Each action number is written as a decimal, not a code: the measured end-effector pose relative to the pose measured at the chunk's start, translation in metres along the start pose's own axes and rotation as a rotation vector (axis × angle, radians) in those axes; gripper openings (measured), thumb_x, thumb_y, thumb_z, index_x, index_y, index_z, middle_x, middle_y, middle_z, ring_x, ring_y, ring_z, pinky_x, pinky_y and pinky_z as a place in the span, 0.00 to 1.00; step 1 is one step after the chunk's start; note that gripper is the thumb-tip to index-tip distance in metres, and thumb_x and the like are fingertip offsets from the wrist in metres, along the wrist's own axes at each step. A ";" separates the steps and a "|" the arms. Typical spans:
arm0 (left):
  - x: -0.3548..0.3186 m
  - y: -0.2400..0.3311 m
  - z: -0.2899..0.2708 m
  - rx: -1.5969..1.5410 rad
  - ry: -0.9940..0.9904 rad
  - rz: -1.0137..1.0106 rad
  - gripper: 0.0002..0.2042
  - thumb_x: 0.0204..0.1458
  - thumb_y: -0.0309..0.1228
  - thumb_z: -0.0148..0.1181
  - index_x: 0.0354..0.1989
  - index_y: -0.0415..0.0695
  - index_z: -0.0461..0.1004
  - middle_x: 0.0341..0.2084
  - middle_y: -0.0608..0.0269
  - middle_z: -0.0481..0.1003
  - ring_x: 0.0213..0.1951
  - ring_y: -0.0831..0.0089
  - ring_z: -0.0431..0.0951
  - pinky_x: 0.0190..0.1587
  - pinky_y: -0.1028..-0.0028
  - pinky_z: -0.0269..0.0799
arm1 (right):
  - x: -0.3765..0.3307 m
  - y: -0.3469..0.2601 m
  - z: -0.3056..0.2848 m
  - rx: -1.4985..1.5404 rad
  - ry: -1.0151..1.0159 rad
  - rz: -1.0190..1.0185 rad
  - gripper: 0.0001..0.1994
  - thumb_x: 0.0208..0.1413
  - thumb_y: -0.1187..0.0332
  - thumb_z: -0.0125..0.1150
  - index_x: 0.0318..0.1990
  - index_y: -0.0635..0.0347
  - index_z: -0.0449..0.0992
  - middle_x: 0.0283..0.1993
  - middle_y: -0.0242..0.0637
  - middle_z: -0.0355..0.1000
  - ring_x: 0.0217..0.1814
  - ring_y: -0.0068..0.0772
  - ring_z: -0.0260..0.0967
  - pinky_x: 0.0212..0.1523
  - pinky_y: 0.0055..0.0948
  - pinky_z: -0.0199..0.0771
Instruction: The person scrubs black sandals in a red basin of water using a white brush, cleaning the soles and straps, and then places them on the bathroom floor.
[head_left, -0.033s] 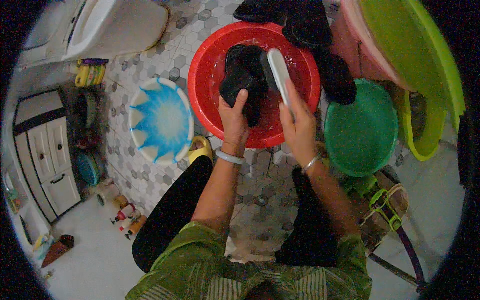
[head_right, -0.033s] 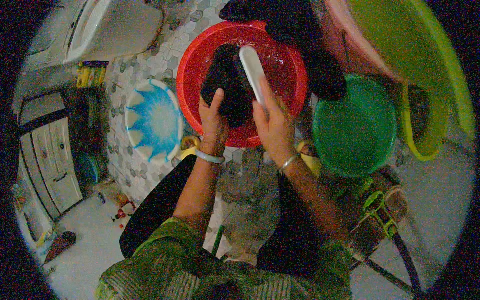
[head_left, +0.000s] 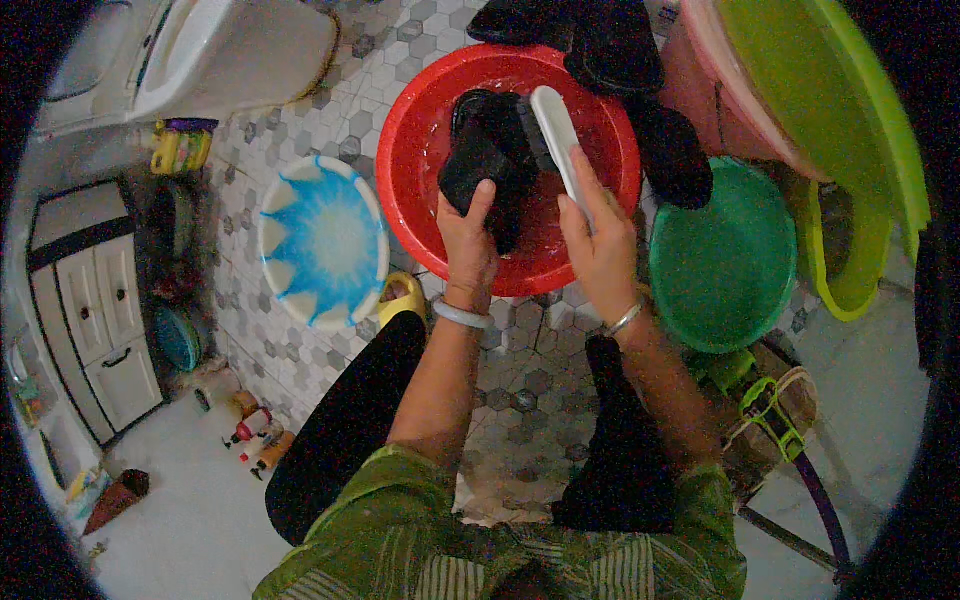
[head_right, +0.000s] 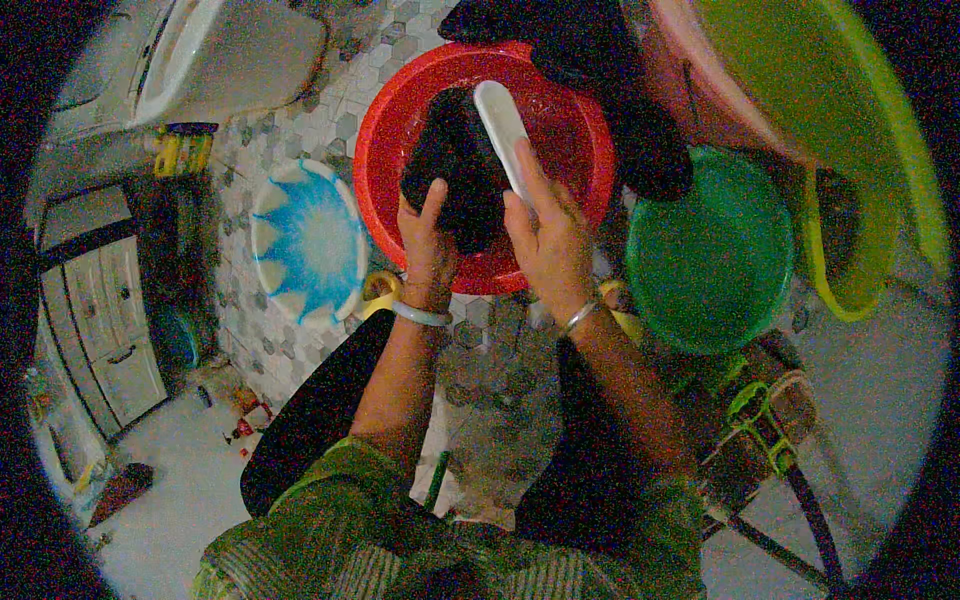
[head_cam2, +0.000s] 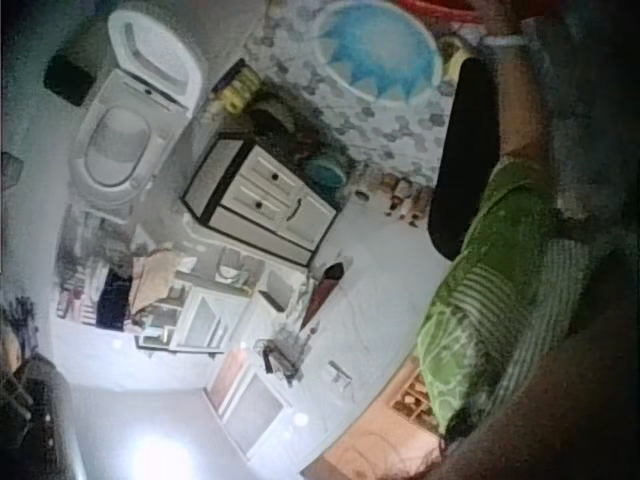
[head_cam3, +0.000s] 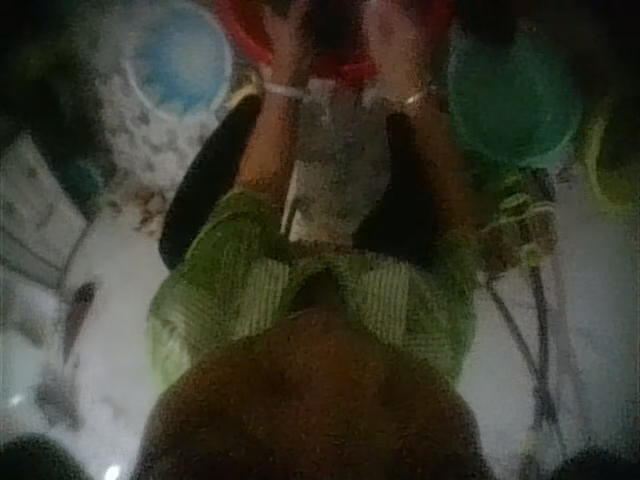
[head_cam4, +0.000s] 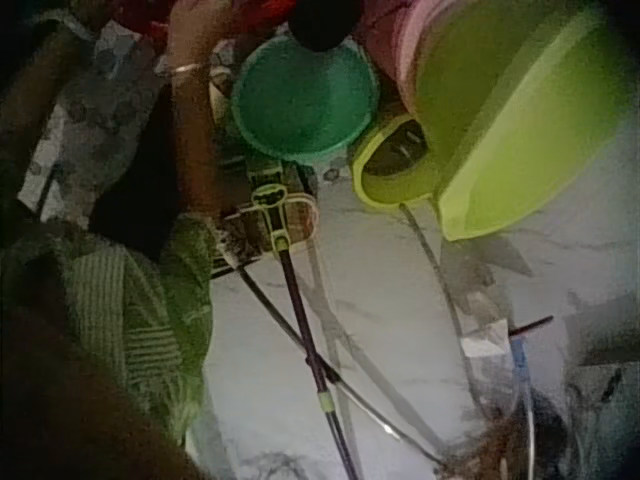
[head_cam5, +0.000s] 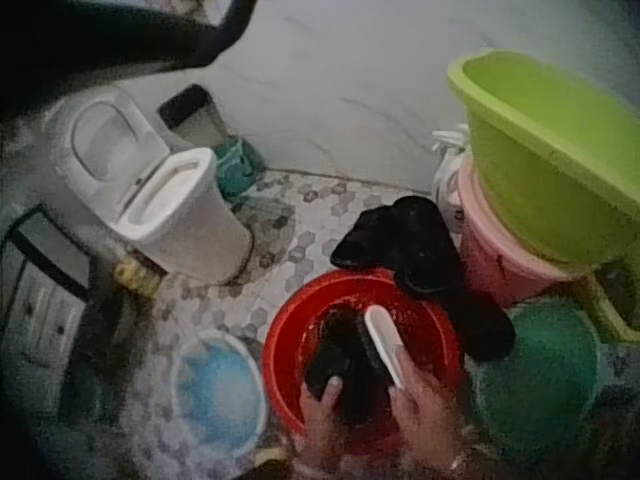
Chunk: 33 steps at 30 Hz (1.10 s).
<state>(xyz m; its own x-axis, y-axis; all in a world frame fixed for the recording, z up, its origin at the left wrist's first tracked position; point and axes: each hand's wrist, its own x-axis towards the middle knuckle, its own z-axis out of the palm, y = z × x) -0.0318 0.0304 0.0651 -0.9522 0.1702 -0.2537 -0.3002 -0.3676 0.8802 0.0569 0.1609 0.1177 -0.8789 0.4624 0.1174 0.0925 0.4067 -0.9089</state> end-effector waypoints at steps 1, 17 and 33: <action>0.000 -0.001 -0.003 -0.002 -0.014 -0.001 0.21 0.48 0.29 0.62 0.51 0.40 0.67 0.43 0.61 0.73 0.42 0.68 0.74 0.46 0.68 0.71 | 0.008 -0.006 -0.006 -0.011 -0.020 -0.018 0.26 0.55 0.72 0.52 0.62 0.58 0.59 0.48 0.57 0.69 0.46 0.53 0.69 0.46 0.41 0.68; -0.008 0.006 -0.024 0.178 -0.174 -0.082 0.24 0.43 0.25 0.65 0.51 0.40 0.66 0.42 0.62 0.73 0.42 0.73 0.73 0.49 0.73 0.68 | -0.003 -0.014 -0.074 -0.113 -0.224 0.052 0.21 0.57 0.68 0.51 0.59 0.57 0.65 0.38 0.51 0.73 0.37 0.36 0.71 0.39 0.33 0.70; 0.000 0.005 -0.017 0.076 -0.145 -0.106 0.21 0.46 0.26 0.62 0.50 0.38 0.67 0.42 0.63 0.73 0.42 0.71 0.74 0.48 0.72 0.68 | 0.063 0.043 -0.010 -0.368 -0.102 0.255 0.21 0.55 0.61 0.52 0.56 0.58 0.66 0.31 0.57 0.71 0.34 0.55 0.71 0.36 0.45 0.70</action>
<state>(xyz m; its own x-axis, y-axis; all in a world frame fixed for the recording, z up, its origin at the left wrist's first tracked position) -0.0341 0.0125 0.0627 -0.8956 0.3367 -0.2909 -0.3882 -0.2716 0.8807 0.0104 0.2157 0.0896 -0.8463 0.5116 -0.1484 0.4558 0.5514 -0.6987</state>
